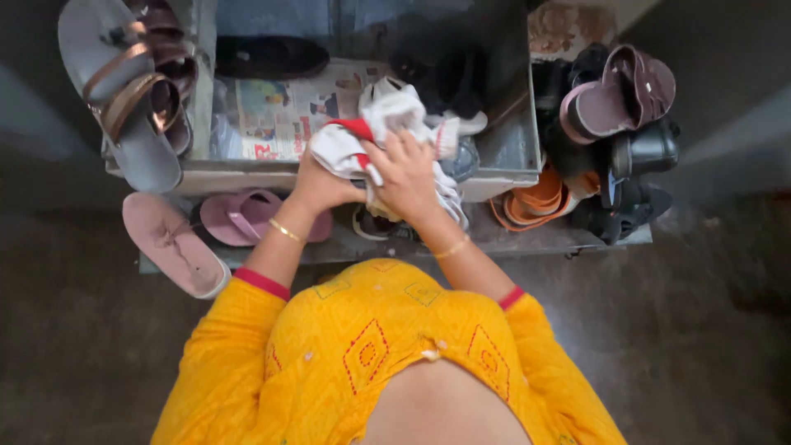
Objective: The person wipes several pairs of shoes with a cloth, then arranges them inside a metal shoe cabinet. The person handles sandals, flats, and sneakers, placing them on shelves and closing the cabinet lid at the end.
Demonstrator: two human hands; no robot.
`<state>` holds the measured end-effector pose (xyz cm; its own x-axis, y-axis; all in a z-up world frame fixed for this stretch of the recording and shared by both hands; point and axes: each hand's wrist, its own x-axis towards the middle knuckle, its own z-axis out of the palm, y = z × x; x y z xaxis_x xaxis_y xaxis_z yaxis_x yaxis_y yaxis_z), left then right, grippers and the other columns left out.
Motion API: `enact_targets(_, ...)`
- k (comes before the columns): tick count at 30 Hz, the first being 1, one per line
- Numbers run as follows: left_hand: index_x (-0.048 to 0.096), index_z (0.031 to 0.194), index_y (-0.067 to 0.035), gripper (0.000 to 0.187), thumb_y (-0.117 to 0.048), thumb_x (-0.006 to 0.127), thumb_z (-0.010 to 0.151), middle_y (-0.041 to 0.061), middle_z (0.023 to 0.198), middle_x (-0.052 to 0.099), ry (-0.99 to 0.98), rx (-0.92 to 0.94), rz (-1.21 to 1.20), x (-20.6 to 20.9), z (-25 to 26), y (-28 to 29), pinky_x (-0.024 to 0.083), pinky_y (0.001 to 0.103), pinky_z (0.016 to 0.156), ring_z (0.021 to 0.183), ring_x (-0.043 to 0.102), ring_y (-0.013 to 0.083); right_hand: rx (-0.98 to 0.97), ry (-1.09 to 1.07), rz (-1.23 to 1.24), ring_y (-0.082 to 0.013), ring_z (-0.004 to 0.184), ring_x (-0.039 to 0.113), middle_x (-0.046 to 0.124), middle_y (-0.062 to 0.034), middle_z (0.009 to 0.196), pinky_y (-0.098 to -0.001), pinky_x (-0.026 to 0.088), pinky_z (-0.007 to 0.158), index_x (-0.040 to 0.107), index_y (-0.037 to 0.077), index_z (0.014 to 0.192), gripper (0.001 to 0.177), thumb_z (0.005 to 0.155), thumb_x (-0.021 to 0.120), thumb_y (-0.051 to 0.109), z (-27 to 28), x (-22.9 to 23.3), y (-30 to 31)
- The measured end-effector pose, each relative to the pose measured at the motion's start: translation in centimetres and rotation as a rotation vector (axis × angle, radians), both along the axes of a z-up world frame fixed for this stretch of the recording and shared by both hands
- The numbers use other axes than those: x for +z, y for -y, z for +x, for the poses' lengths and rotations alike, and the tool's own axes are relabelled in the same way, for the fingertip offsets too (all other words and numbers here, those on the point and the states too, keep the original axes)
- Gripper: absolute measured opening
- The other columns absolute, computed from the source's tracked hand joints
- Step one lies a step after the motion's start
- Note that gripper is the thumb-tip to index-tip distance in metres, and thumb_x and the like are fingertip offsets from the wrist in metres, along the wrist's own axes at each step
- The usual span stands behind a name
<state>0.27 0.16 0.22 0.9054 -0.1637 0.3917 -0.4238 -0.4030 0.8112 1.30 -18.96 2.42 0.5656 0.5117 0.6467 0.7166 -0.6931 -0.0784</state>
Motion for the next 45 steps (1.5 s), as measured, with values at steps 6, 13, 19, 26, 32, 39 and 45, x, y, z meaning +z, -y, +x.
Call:
enact_targets(6, 0.063, 0.128, -0.002, 0.094, -0.053, 0.093, 0.055, 0.015, 0.124, 0.065, 0.288, 0.124, 0.39, 0.9, 0.0, 0.2, 0.043, 0.047, 0.102, 0.116, 0.058, 0.0337, -0.364, -0.131, 0.137, -0.0357, 0.104, 0.06, 0.067, -0.0116, 0.105, -0.0479, 0.048, 0.092, 0.072, 0.012, 0.104, 0.023, 0.082, 0.074, 0.013, 4.1, -0.6, 8.7)
enact_targets(13, 0.063, 0.128, -0.004, 0.092, -0.053, 0.093, 0.056, 0.014, 0.123, 0.065, 0.284, 0.139, 0.37, 1.9, 0.2, 0.5, 0.044, 0.046, 0.1, 0.115, 0.059, 0.034, -0.321, -0.097, 0.323, -0.0355, 0.104, 0.061, 0.067, -0.0102, 0.106, -0.046, 0.048, 0.094, 0.072, 0.012, 0.111, 0.021, 0.091, 0.069, 0.008, 5.1, 2.9, 8.9)
enact_targets(19, 0.062, 0.118, -0.003, 0.083, -0.051, 0.093, 0.058, 0.016, 0.112, 0.063, 0.199, 0.148, 0.435, 1.3, -0.4, 0.6, 0.045, 0.046, 0.096, 0.11, 0.058, 0.0358, -0.091, -0.084, -0.044, -0.0349, 0.117, 0.053, 0.06, -0.0126, 0.122, -0.0526, 0.042, 0.089, 0.069, 0.013, 0.113, 0.043, 0.074, 0.08, 0.028, 0.1, 0.3, 0.1)
enact_targets(26, 0.059, 0.126, 0.0, 0.097, -0.05, 0.093, 0.052, 0.017, 0.12, 0.061, 0.326, 0.166, 0.482, 2.3, -1.0, 1.2, 0.044, 0.047, 0.097, 0.113, 0.056, 0.036, -0.265, -0.148, 0.047, -0.0382, 0.123, 0.051, 0.058, -0.0166, 0.125, -0.0521, 0.039, 0.096, 0.068, 0.014, 0.116, 0.045, 0.074, 0.081, 0.021, 0.9, -0.7, 4.9)
enact_targets(32, 0.059, 0.13, -0.005, 0.094, -0.047, 0.095, 0.054, 0.012, 0.124, 0.063, 0.177, 0.144, 0.407, 2.0, -0.7, 1.3, 0.043, 0.045, 0.095, 0.116, 0.056, 0.0331, -0.446, -0.194, 0.166, -0.0381, 0.117, 0.056, 0.061, -0.0137, 0.119, -0.0514, 0.045, 0.104, 0.068, 0.012, 0.116, 0.034, 0.084, 0.077, 0.014, 3.7, -1.9, 11.6)
enact_targets(39, 0.058, 0.13, 0.003, 0.101, -0.055, 0.094, 0.055, 0.019, 0.122, 0.062, 0.18, 0.396, 0.469, 2.7, 5.9, 1.2, 0.042, 0.048, 0.094, 0.114, 0.055, 0.0367, -0.675, -0.315, 0.142, -0.0373, 0.104, 0.058, 0.061, -0.0136, 0.107, -0.0496, 0.049, 0.084, 0.068, 0.008, 0.114, 0.033, 0.083, 0.075, 0.018, 5.4, -4.8, 15.2)
enact_targets(45, 0.062, 0.112, -0.003, 0.082, -0.06, 0.09, 0.06, 0.014, 0.112, 0.065, 0.1, 0.383, 0.581, 0.4, 17.3, 5.9, 0.044, 0.05, 0.088, 0.108, 0.056, 0.0356, -0.505, -0.4, 0.672, -0.0356, 0.109, 0.066, 0.067, -0.0154, 0.118, -0.0433, 0.051, 0.096, 0.066, 0.004, 0.122, 0.035, 0.089, 0.066, 0.014, 6.8, -4.9, 15.2)
